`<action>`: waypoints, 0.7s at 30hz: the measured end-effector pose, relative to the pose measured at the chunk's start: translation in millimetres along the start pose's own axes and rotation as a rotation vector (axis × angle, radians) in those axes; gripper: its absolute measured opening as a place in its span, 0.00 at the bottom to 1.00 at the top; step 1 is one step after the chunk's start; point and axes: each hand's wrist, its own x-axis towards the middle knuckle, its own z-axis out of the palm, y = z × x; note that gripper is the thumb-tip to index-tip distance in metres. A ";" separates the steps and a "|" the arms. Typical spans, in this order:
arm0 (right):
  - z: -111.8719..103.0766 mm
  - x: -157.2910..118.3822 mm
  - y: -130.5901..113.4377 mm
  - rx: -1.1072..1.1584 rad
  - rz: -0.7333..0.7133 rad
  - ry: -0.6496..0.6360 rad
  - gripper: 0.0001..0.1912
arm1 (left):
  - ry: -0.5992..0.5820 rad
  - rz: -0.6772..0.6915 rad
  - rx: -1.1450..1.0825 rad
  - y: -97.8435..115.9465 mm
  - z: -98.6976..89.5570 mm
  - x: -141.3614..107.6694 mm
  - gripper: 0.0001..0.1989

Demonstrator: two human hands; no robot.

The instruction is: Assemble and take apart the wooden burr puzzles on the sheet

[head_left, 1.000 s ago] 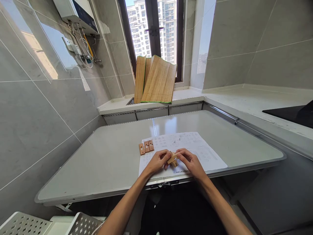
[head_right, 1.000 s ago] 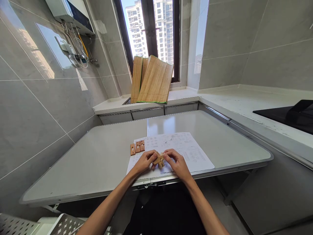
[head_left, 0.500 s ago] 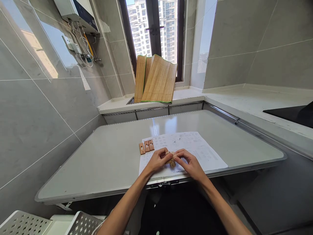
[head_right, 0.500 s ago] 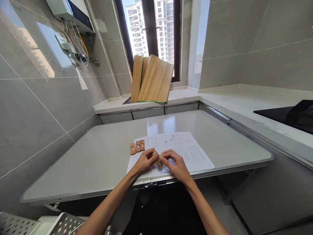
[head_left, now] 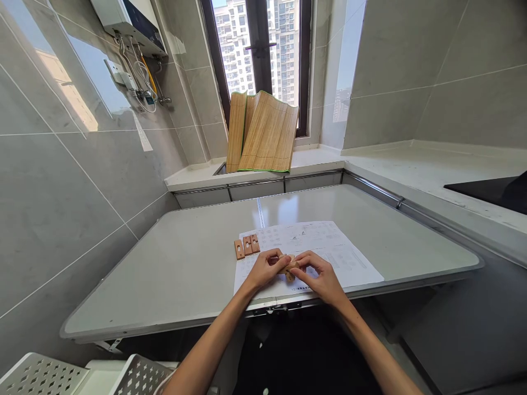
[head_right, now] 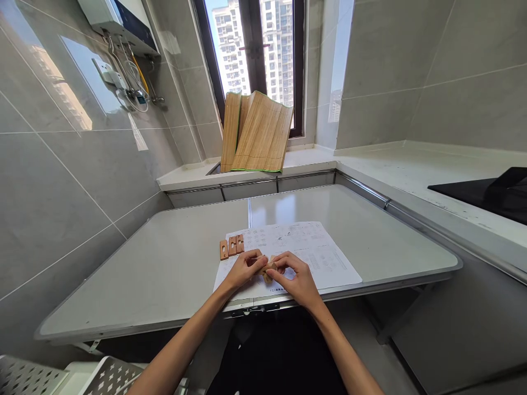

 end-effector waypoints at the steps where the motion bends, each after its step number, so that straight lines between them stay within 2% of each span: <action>1: 0.8 -0.2 -0.6 -0.015 -0.010 0.006 0.11 | 0.003 0.001 -0.003 0.2 -0.2 -0.2 0.24; 7: 8.5 1.0 -14.8 -0.146 -0.072 0.074 0.09 | 0.036 0.021 -0.021 1.4 -2.5 -0.6 0.24; 13: 21.2 0.7 -42.2 -0.241 -0.143 -0.032 0.08 | 0.212 0.010 0.067 -2.7 -5.7 4.4 0.28; 15: 20.4 0.7 -45.0 -0.197 -0.069 -0.043 0.10 | 0.268 -0.001 0.108 -5.8 -7.0 5.7 0.28; 17: 14.6 2.1 -41.2 -0.084 0.069 0.002 0.14 | 0.325 -0.015 0.158 -8.9 -7.2 5.8 0.28; 21: -5.7 8.7 -19.6 0.108 0.314 0.078 0.23 | 0.424 -0.027 0.303 -12.6 -2.3 2.9 0.27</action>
